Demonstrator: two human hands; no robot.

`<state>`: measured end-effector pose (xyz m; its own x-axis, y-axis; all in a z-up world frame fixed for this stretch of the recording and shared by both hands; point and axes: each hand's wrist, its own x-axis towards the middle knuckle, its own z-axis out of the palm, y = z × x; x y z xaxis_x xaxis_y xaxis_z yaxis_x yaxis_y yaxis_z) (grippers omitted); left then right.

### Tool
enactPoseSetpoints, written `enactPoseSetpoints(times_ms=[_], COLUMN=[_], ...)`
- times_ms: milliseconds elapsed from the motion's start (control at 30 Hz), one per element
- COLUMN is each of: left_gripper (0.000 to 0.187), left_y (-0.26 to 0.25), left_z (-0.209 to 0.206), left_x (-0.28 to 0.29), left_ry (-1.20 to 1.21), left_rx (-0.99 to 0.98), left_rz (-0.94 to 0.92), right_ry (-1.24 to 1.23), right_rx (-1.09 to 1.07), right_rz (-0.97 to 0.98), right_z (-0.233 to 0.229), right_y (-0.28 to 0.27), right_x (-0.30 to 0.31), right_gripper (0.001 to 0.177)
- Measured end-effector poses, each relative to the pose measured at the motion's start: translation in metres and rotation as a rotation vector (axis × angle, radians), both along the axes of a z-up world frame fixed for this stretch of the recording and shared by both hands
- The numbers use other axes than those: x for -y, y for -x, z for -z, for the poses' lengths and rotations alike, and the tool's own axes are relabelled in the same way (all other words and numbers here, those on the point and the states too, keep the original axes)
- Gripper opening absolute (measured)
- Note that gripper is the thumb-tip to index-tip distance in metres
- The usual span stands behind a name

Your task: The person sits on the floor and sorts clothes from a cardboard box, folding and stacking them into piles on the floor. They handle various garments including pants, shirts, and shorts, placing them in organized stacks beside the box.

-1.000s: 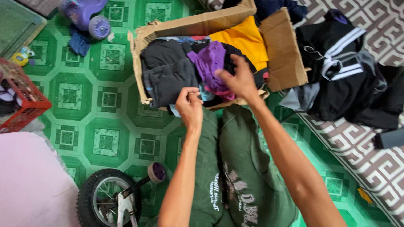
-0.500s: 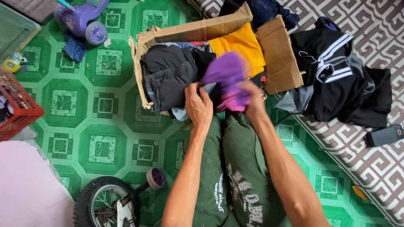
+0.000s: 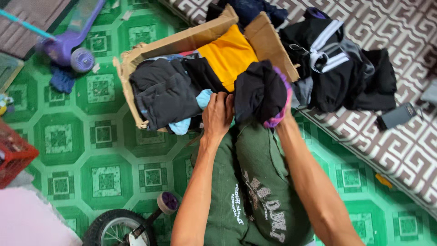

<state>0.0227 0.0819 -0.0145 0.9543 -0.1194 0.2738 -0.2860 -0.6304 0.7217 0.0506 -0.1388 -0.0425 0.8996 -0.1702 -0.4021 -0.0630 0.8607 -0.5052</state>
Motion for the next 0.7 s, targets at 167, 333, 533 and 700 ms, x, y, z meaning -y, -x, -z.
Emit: enactPoseSetpoints(times_ms=[167,333,533,700], left_gripper=[0.022,0.019,0.014,0.007], left_y=[0.001,-0.002,-0.005,0.004], left_z=[0.002,0.007,0.003,-0.018], left_x=[0.013,0.017,0.002,-0.018], left_ry=[-0.080,-0.089,-0.106,0.010], left_rx=[-0.026,-0.002,0.002,0.258], left_rz=[0.066,0.089,0.036,-0.175], right_ry=[0.130,0.399,0.843,1.359], right_rx=[0.040,-0.322,-0.412,-0.326], right_rz=[0.026,-0.118,-0.395,-0.239], right_z=[-0.038,-0.027,0.038,0.038], right_y=[0.007,0.026,0.038,0.004], right_x=[0.112,0.198,0.150,0.038], right_gripper=[0.046,0.057,0.046,0.034])
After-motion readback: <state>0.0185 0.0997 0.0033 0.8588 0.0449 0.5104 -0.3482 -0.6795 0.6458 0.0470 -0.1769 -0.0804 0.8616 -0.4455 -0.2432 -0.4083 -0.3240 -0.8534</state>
